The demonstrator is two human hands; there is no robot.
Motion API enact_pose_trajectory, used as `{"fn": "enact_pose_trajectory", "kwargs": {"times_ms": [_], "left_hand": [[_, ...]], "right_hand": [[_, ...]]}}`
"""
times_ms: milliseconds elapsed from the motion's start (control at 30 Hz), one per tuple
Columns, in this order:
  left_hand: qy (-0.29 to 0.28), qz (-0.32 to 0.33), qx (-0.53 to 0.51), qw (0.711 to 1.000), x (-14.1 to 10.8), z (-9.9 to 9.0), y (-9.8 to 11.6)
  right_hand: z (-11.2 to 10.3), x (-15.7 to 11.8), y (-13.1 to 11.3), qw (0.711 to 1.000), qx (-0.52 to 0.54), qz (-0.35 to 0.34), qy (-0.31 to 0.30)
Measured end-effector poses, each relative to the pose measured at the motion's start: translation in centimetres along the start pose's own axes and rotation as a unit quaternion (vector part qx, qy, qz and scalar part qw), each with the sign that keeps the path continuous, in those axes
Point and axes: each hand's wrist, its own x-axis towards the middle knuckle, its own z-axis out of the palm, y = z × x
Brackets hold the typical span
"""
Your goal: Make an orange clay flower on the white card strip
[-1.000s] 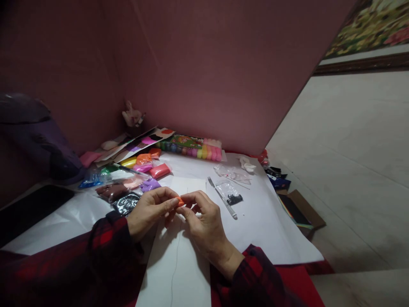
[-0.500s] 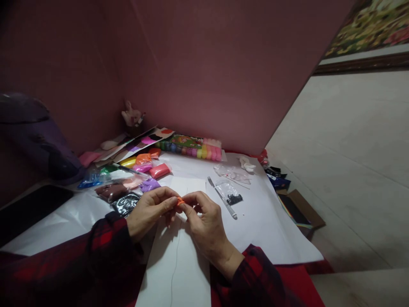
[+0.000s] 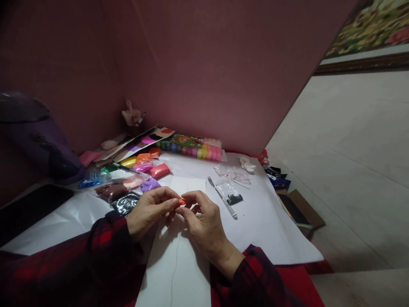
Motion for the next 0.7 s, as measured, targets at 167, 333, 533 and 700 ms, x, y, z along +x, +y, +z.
{"fn": "enact_pose_trajectory", "kwargs": {"times_ms": [167,333,533,700], "left_hand": [[-0.002,0.003,-0.005,1.000,0.04,-0.05,0.03],[-0.003,-0.020,0.016,1.000,0.10,-0.04,0.10],[0.010,0.030,0.018,0.999,-0.02,0.01,0.13],[0.005,-0.003,0.026,1.000,0.07,-0.19,-0.17]], "right_hand": [[0.03,-0.06,-0.11,1.000,0.000,-0.009,0.014],[0.00,0.05,-0.26,1.000,-0.004,-0.019,0.016],[0.01,0.01,-0.09,0.999,0.040,0.030,0.008],[0.12,-0.03,0.12,0.999,0.044,0.015,0.020]]}}
